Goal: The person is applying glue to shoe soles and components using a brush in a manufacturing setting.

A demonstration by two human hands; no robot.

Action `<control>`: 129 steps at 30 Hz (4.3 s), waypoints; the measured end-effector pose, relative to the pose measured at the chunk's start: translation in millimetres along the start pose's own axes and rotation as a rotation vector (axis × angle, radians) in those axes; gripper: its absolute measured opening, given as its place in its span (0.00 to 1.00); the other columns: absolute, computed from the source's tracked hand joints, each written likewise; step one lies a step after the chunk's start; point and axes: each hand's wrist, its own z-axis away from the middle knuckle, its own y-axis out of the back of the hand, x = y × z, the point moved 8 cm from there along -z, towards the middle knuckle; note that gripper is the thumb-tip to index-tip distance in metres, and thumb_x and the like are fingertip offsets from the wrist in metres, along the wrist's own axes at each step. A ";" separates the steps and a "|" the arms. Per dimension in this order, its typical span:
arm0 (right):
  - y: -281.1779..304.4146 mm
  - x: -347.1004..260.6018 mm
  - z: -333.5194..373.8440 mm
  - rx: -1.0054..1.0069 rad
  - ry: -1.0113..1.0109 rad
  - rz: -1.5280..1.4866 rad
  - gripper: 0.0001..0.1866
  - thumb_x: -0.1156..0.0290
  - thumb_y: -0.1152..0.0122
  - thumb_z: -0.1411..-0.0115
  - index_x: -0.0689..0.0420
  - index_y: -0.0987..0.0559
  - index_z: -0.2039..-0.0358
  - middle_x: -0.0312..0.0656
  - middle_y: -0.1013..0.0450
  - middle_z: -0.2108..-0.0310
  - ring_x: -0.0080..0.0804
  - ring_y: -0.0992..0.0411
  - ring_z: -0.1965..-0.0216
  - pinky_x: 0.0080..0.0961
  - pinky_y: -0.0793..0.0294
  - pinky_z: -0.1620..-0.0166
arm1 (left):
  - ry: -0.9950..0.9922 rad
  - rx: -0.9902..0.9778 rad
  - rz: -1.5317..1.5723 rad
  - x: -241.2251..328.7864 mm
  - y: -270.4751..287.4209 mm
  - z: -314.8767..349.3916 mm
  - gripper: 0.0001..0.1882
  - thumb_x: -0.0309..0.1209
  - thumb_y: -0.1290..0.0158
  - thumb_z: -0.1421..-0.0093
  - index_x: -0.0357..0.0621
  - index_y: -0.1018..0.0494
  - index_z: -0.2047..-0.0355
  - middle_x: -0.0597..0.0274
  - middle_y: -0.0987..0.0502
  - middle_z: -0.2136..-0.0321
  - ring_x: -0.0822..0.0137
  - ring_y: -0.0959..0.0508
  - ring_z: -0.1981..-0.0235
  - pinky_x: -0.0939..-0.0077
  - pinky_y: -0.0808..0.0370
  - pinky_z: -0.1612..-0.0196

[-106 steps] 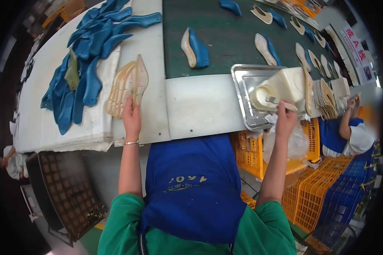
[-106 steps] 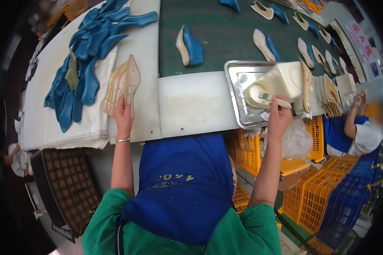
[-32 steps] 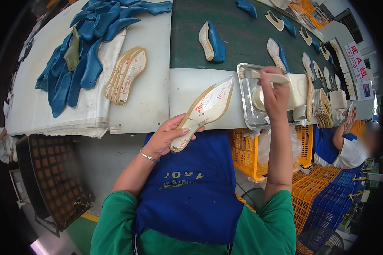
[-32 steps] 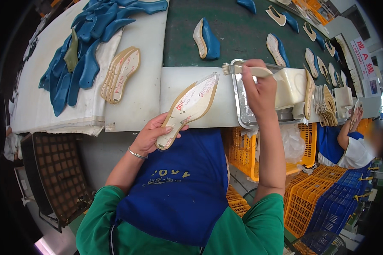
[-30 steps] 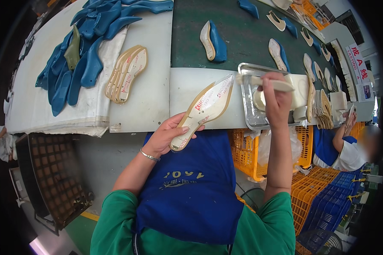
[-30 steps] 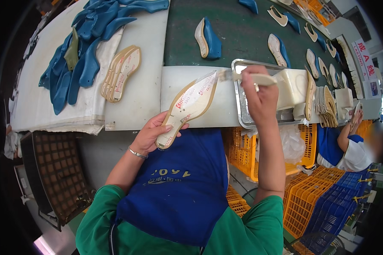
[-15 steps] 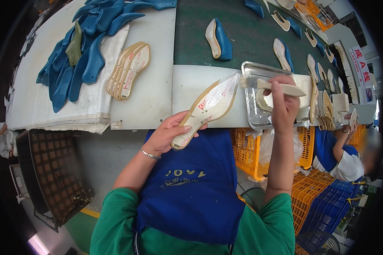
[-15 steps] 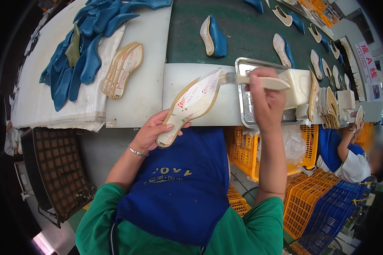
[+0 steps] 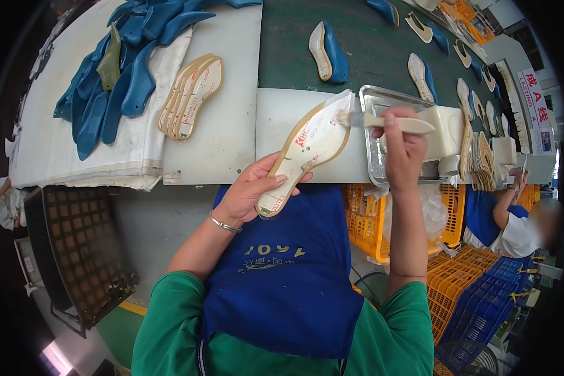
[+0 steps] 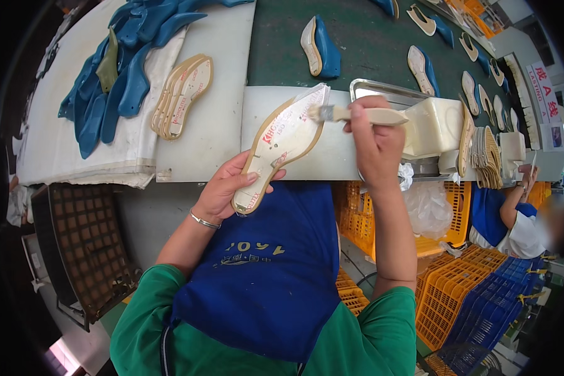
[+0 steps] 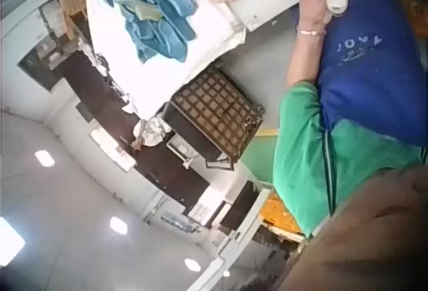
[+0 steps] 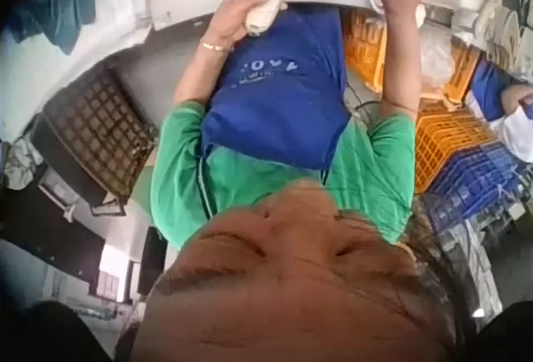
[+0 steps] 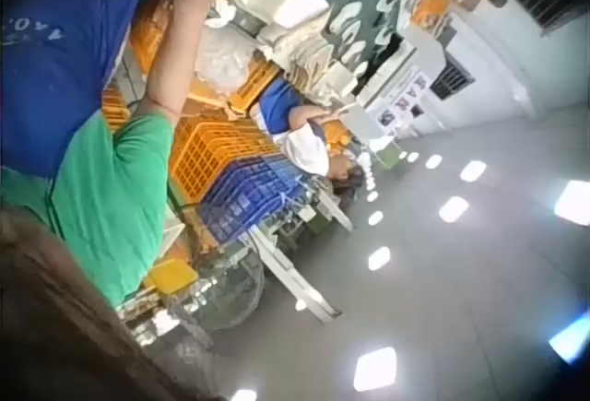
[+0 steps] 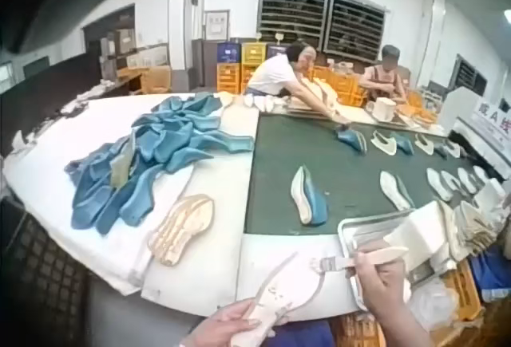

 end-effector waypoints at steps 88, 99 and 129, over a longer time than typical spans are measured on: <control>24.0 89.4 57.6 0.363 -0.258 -0.216 0.08 0.70 0.50 0.31 0.60 0.28 0.66 0.35 0.30 0.74 0.19 0.32 0.75 0.17 0.31 0.68 | -0.147 0.387 -0.257 -20.5 73.9 -39.9 0.27 0.19 0.56 0.38 0.38 0.39 0.37 0.60 0.25 0.51 0.72 0.23 0.59 0.77 0.23 0.56; 34.7 97.6 77.0 0.359 -0.233 -0.229 0.07 0.70 0.47 0.32 0.60 0.27 0.65 0.34 0.31 0.73 0.17 0.32 0.75 0.15 0.32 0.69 | -0.527 0.596 -1.805 12.7 48.0 -37.8 0.35 0.28 0.43 0.46 0.37 0.41 0.37 0.44 0.33 0.44 0.45 0.34 0.43 0.57 0.35 0.41; 137.3 148.6 72.8 0.461 -0.345 0.528 0.11 0.66 0.41 0.35 0.62 0.22 0.66 0.42 0.25 0.76 0.27 0.25 0.75 0.25 0.27 0.68 | -0.398 0.384 -0.288 80.5 71.9 -27.7 0.23 0.25 0.53 0.33 0.34 0.38 0.38 0.47 0.27 0.45 0.56 0.27 0.43 0.69 0.26 0.44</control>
